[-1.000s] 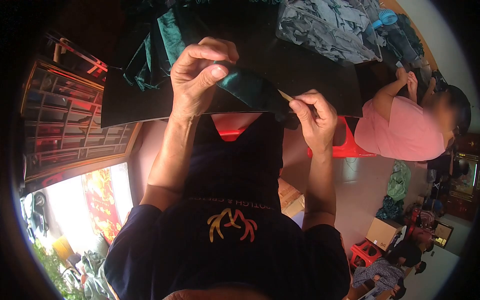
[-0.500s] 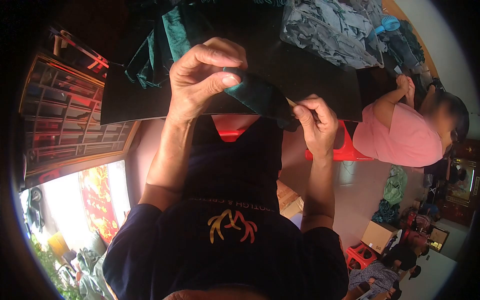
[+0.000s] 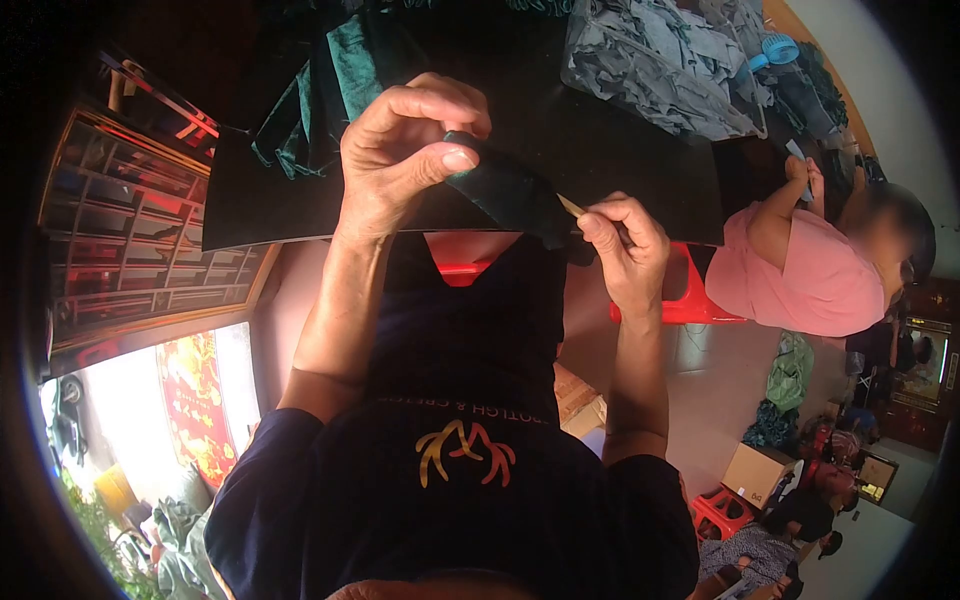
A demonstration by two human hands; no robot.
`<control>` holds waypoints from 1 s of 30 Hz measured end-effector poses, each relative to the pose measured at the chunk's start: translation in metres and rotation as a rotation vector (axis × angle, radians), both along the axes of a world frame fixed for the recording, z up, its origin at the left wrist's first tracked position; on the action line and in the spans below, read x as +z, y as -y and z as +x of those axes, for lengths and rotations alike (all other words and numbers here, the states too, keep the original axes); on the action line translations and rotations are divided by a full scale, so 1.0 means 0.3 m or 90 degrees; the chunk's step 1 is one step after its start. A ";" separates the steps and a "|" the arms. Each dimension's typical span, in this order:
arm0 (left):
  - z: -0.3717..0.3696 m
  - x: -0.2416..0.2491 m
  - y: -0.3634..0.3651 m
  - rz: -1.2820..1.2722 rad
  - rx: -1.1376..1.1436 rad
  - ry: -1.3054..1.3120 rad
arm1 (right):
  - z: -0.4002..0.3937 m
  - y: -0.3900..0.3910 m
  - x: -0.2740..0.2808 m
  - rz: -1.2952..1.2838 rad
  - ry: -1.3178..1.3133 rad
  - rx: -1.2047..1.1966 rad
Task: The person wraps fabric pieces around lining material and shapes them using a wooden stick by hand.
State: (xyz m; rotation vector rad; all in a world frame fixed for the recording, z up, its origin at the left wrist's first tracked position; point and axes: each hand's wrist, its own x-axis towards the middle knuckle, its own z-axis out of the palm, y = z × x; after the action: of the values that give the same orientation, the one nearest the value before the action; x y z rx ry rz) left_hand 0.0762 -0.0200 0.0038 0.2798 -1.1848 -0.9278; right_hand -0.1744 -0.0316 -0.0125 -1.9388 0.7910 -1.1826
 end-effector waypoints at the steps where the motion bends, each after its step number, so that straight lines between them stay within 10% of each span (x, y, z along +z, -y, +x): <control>1: -0.004 -0.003 0.003 -0.018 0.001 -0.009 | 0.001 -0.004 -0.001 0.022 0.007 -0.001; 30: -0.016 0.020 0.013 -0.024 -0.025 0.041 | 0.077 -0.003 -0.004 0.072 0.166 0.041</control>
State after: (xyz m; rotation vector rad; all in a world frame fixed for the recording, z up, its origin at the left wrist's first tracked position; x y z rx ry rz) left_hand 0.0715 -0.0240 0.0097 0.2587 -1.2703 -0.9362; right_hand -0.1514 -0.0306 -0.0136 -1.6644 0.6391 -1.2903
